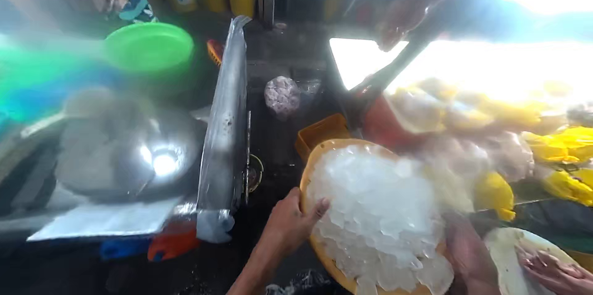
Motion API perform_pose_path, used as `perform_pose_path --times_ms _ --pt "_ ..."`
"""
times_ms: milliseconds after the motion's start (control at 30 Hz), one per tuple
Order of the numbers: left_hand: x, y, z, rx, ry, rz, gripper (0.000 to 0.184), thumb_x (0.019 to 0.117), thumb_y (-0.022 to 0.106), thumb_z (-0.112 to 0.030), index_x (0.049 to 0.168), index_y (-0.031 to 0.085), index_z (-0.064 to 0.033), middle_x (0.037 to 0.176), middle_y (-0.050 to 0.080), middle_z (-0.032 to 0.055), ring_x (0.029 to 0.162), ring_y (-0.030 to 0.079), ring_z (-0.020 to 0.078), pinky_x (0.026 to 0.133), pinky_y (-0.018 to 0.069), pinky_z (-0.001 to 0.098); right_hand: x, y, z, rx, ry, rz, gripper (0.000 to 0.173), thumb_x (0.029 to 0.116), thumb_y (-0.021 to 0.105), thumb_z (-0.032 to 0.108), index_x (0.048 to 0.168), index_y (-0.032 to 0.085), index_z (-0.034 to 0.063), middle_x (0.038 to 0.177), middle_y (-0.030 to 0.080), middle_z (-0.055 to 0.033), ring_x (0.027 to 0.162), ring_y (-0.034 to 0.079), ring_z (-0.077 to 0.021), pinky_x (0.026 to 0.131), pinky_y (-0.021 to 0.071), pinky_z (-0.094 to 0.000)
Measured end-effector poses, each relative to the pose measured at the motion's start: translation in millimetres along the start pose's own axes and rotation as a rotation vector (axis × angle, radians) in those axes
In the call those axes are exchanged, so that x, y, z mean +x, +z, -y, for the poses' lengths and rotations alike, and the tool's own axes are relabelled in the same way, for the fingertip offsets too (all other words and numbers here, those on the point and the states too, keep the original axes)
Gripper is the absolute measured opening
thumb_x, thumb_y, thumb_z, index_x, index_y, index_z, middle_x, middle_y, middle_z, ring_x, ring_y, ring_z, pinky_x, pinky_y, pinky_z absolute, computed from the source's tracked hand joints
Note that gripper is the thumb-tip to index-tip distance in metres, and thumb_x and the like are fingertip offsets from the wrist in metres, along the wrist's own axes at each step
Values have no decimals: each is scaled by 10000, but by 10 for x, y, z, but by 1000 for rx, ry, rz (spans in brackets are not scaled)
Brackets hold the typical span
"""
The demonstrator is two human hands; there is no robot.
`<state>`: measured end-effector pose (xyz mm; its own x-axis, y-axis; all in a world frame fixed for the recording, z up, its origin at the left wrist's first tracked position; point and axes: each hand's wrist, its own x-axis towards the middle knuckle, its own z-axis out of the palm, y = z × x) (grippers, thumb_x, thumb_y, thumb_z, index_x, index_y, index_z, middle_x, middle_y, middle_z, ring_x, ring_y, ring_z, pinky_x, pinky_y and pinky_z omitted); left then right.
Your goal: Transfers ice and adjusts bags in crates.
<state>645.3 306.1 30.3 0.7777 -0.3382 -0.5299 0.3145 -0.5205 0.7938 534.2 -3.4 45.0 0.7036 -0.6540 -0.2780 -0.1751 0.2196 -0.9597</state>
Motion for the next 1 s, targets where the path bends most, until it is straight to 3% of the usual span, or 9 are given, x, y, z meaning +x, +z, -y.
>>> perform_pose_path --times_ms 67,233,400,567,667,800,900,1000 --pt "392 -202 -141 16 2 -64 709 917 579 -707 1294 599 -106 1010 714 90 934 712 230 842 592 511 456 323 63 -15 -24 8 407 1124 304 298 1278 613 82 1032 745 16 939 717 -62 842 626 -296" --pt "1131 -722 -568 -50 -14 -204 635 961 506 -694 1235 625 -134 966 707 54 890 709 189 802 597 472 1518 1105 342 -135 -48 54 422 1114 340 318 1281 633 63 1071 741 -4 973 709 -69 880 612 -302" --pt "1766 -1147 -832 -98 -35 -361 676 915 495 -764 1150 640 -147 845 679 4 770 688 150 691 591 419 2633 1741 427 -157 -20 212 454 1091 399 344 1364 601 42 1241 707 -60 1133 676 -121 998 570 -356" --pt "2551 -1710 -1165 -26 -158 -429 804 738 682 -810 1171 632 -134 855 695 7 775 697 156 693 598 438 3468 2654 583 -198 -23 244 377 1085 411 311 1236 650 63 1102 727 -40 1022 695 -103 917 597 -334" --pt "3178 -2141 -1377 30 -188 -411 774 749 744 -740 1185 624 -112 855 679 36 778 680 192 698 577 463 3906 3188 641 -208 -52 194 373 1087 408 291 1213 663 51 1074 725 -30 997 694 -100 910 597 -334" --pt "4132 -2736 -1778 59 -116 -340 762 785 731 -718 1213 608 -99 859 679 53 785 684 213 706 580 477 4465 3926 839 -138 -23 53 316 1100 381 271 1142 630 80 914 719 24 848 702 -49 786 618 -278" --pt "4758 -3186 -2225 118 -94 -210 780 814 746 -678 1271 597 -64 912 701 108 848 703 273 770 587 520 4801 4345 997 -78 35 -80 268 1113 367 230 1139 595 90 840 694 79 767 684 2 717 607 -226" --pt "5454 -3531 -2613 185 -68 -58 835 804 748 -693 1301 580 -43 973 699 143 911 698 306 811 578 531 5184 4539 1092 -88 14 -113 255 1101 347 194 1123 578 89 828 695 109 766 680 31 725 600 -197"
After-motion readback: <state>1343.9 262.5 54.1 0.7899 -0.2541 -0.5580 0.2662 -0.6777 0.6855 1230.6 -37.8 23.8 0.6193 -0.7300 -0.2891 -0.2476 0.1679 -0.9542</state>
